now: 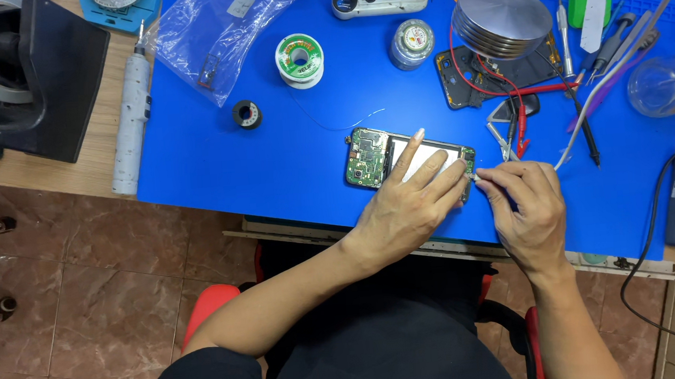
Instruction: The person uses a soldering iron to work on the circuit board of a disassembled smartphone. They also use a small brush to clean the board and connect a white cable to the device.
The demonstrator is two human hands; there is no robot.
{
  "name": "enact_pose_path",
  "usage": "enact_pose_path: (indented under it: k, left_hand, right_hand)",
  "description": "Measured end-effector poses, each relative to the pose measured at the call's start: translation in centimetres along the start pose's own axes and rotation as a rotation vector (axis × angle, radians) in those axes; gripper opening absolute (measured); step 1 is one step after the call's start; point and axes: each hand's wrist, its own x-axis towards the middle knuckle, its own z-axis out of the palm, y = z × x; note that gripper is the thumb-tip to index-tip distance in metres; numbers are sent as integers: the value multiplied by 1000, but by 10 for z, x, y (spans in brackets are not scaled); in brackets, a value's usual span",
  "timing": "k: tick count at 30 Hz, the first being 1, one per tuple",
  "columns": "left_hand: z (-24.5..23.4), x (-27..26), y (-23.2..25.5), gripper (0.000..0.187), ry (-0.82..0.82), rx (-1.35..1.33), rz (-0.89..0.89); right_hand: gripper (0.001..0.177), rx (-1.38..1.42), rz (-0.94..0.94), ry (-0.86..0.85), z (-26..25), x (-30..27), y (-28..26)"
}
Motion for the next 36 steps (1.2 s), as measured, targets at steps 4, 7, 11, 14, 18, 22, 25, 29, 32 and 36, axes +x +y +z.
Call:
enact_pose_path:
  k: [4,7,11,14,18,22,25,29,32,36]
  left_hand:
    - [1,-1,-1,36,11,-20,-9]
    - [1,-3,-2,39,42,-59,-17]
    - [3,-2,-2,33,35,-37,-15]
    - [1,0,-1,31,5,-5,-9]
    - [-2,1,0,29,-22,-18,-3]
    - [-2,1,1,29,-40,-9,-5]
    - [2,0,0,30,-38,-9,2]
    - [6,-1,0,31,-12,-16,6]
    - [7,-3,0,33,17,-40,-1]
    - [-7,-14,-7,40,104,-127,-57]
  right_hand:
    - [9,-19,-16,2,1,2,-4]
    - [12,-36,-32,6,1,1,-5]
    - [14,-25,-5,-8,1,-3,-3]
    - [11,-26,20,-24,1,-3,-3]
    - [9,-16,34,-38,2,-1,-3]
    - [9,-4,24,-33,1,3,-5]
    - [9,-3,22,-28,-1,5,-8]
    - [9,15,34,-15,-2,6,-10]
    - [11,-25,-35,-13,-8,10,-15]
    - [13,-104,-113,23,-13,19,-30]
